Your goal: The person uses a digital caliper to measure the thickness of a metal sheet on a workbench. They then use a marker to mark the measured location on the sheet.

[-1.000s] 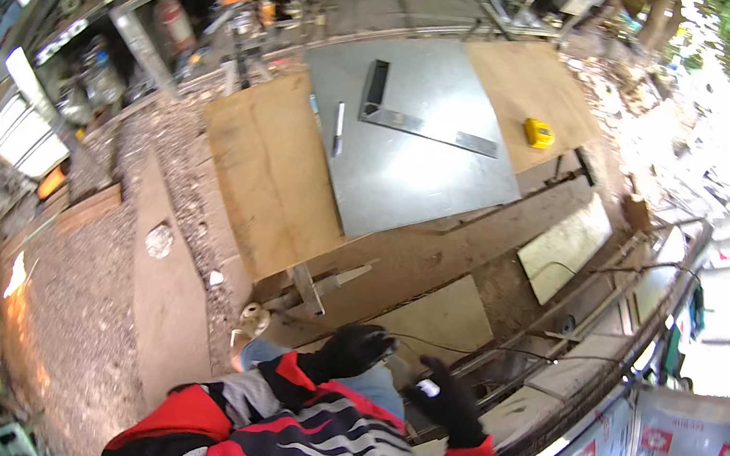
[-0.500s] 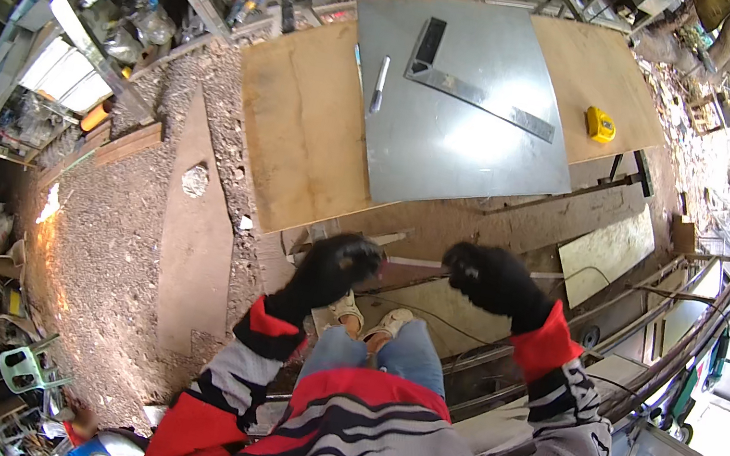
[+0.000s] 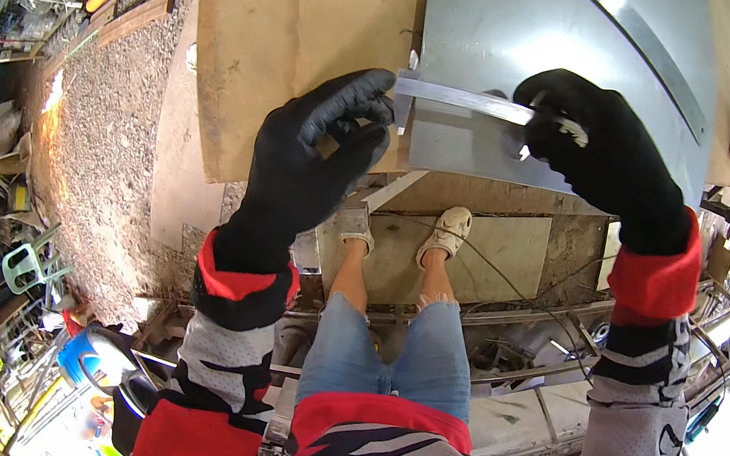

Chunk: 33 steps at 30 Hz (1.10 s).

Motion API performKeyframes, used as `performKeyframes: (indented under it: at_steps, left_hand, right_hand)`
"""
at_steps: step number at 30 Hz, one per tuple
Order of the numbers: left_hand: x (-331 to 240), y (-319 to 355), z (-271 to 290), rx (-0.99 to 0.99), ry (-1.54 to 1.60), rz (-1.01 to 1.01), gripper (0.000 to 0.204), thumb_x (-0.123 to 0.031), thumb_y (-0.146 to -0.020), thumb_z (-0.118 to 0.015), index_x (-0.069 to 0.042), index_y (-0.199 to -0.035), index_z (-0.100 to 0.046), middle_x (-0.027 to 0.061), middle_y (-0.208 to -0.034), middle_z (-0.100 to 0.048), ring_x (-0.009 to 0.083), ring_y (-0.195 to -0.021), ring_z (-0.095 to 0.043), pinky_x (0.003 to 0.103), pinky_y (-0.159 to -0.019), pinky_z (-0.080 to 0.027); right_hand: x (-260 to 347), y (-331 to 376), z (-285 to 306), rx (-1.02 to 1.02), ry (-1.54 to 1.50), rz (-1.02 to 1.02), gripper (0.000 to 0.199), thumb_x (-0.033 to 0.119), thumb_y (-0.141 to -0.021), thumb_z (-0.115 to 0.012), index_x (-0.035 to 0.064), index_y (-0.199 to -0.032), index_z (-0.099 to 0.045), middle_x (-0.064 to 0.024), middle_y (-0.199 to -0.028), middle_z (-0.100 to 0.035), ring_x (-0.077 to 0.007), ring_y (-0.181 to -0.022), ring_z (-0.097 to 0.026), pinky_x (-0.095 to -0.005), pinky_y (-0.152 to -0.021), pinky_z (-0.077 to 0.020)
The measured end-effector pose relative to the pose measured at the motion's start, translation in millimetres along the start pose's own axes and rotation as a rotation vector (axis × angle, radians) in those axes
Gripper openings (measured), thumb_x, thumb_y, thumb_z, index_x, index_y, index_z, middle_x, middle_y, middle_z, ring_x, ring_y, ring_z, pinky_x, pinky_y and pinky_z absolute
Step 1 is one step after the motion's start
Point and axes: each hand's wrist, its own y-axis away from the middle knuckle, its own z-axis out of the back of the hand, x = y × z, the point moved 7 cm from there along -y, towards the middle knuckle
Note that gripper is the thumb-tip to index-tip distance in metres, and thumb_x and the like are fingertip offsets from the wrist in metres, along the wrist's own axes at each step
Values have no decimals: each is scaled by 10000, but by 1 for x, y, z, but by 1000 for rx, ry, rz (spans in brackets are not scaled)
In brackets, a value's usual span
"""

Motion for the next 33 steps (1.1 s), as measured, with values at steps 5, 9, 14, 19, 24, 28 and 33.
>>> performKeyframes:
  at_steps: [5,9,14,19,24,28,33]
  left_hand:
    - [-8,-2,-5,-101,-189,-124,415,27,-879,-694,17,-1291,-648,88,-1034,-739,111,-890,-685,258,-786,-547]
    - [-9,-2,-5,-176,-261,-209,380,-52,-837,-727,-11,-1212,-692,98,-929,-754,176,-725,-701,297,-679,-545]
    - [-9,-2,-6,-185,-304,-262,422,-59,-808,-759,-23,-1223,-692,83,-914,-751,167,-671,-672,291,-650,-527]
    - [-11,0,-8,-130,-349,-190,547,-61,-764,-786,-30,-1293,-655,75,-923,-749,164,-694,-674,281,-651,-523]
    - [-12,-3,-12,-121,-378,-236,659,-15,-698,-806,-16,-1334,-634,67,-918,-745,134,-726,-658,269,-663,-511]
    - [-6,-2,-11,-157,-367,-146,643,8,-688,-803,-4,-1312,-651,71,-889,-731,134,-750,-661,267,-674,-525]
    - [-8,0,-11,-156,-406,-208,601,70,-722,-736,16,-1313,-641,90,-925,-722,127,-778,-660,251,-687,-525]
  right_hand:
    - [-2,-2,2,54,69,7,239,49,-894,-676,38,-1123,-608,-128,-779,-687,-188,-642,-668,-336,-610,-536]
    - [-5,-6,3,75,51,24,233,49,-904,-665,42,-1133,-619,-121,-781,-691,-178,-628,-659,-334,-613,-538]
    - [-8,-14,2,129,62,22,264,46,-915,-658,50,-1175,-616,-120,-824,-701,-161,-661,-663,-322,-641,-544]
    - [-10,-10,3,124,-116,-43,373,18,-853,-701,65,-1211,-605,-139,-936,-716,-191,-751,-685,-345,-729,-561]
    - [-12,-9,2,69,56,161,623,-30,-841,-644,96,-1440,-529,-51,-808,-659,-95,-717,-625,-257,-671,-519]
    - [-15,-7,1,89,79,251,600,-37,-848,-658,99,-1427,-575,-38,-803,-679,-97,-732,-630,-259,-693,-533]
    - [-13,-1,4,32,161,257,529,0,-863,-717,115,-1372,-632,-63,-882,-722,-125,-763,-671,-286,-713,-557]
